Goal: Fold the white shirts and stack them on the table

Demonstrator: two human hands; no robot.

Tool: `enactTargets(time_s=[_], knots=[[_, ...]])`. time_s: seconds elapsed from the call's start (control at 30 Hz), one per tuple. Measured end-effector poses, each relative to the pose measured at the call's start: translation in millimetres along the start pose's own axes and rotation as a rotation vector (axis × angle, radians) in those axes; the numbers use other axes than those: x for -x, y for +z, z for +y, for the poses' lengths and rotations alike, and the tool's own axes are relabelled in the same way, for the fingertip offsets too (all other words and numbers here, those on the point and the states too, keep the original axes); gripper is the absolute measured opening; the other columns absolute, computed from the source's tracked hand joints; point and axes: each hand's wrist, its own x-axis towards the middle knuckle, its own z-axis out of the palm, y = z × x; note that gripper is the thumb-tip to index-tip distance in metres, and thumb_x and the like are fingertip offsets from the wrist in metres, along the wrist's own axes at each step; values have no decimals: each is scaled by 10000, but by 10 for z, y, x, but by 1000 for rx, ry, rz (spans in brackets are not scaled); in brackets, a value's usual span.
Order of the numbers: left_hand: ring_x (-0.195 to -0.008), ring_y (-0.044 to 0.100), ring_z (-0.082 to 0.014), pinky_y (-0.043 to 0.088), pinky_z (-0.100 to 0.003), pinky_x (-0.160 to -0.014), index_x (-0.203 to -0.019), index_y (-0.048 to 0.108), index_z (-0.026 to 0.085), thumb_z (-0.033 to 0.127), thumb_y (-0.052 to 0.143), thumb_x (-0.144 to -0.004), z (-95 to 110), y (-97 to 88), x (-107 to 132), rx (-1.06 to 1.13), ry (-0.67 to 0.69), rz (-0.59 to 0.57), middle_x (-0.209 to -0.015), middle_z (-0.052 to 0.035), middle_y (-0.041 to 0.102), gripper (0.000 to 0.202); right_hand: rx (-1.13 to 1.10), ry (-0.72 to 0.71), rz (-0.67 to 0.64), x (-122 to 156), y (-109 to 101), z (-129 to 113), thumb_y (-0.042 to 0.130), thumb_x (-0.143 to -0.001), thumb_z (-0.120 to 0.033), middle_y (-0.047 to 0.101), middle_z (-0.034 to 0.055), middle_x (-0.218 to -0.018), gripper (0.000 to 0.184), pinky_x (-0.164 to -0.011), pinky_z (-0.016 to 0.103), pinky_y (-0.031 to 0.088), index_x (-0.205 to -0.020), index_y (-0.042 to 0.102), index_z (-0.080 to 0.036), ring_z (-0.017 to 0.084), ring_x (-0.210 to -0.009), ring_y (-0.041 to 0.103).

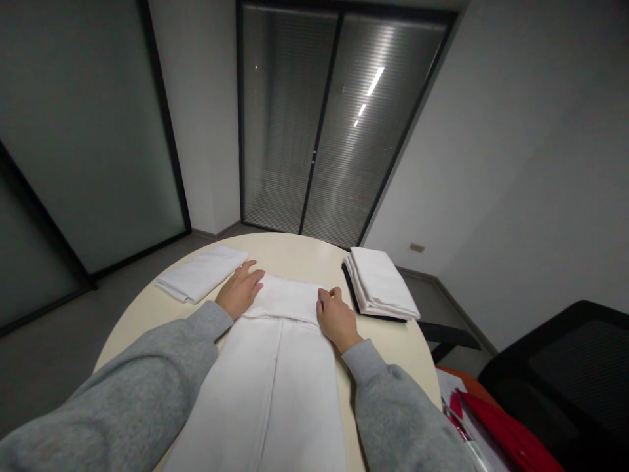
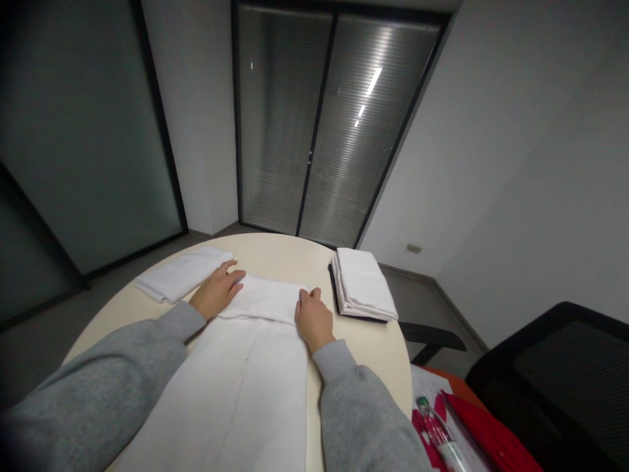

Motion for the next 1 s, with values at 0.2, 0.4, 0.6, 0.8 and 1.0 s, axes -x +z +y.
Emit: enactTargets(time_s=[0.2, 0.4, 0.6, 0.8, 1.0], knots=[[-1527, 350, -337, 160, -545, -1276, -1429, 627, 306, 470, 537, -1014, 361, -47, 79, -35, 240, -200, -1620, -67, 481, 455, 19, -326, 161, 2, -79, -82, 450, -1048, -386, 363, 152, -1648, 486, -1245, 492, 241, -1489, 525, -195, 332, -1497, 340], [-1593, 221, -317, 71, -574, -1278, -1589, 430, 359, 501, 418, -1062, 276, 122, 134, -53, 245, -444, -1697, -31, 338, 546, -84, -466, 71, -234, -24, -170, 418, -1067, -453, 294, 96, -1709, 588, -1306, 466, 84, -1591, 414, -187, 277, -1598, 191], [-1600, 196, -315, 65, -575, -1279, -1609, 390, 372, 542, 430, -1048, 219, 122, 143, -31, 225, -500, -1704, -27, 310, 588, -82, -417, -78, -378, 103, -220, 319, -1083, -538, 230, 95, -1727, 649, -1302, 505, 69, -1638, 312, -200, 291, -1611, 137], [-1599, 211, -289, -6, -552, -1286, -1591, 432, 341, 613, 428, -1038, 250, 103, 54, 18, 144, -471, -1698, -33, 319, 616, -71, -414, -192, -301, 260, -194, 236, -1083, -575, 253, 97, -1715, 676, -1296, 538, 90, -1647, 285, -206, 312, -1598, 193], [-1599, 205, -297, -73, -542, -1281, -1606, 413, 302, 627, 424, -1039, 362, 199, -61, -4, 237, -364, -1685, -55, 353, 654, -69, -402, -196, -279, 232, -218, 228, -1080, -571, 247, 108, -1716, 687, -1298, 530, 56, -1646, 289, -186, 319, -1599, 187]])
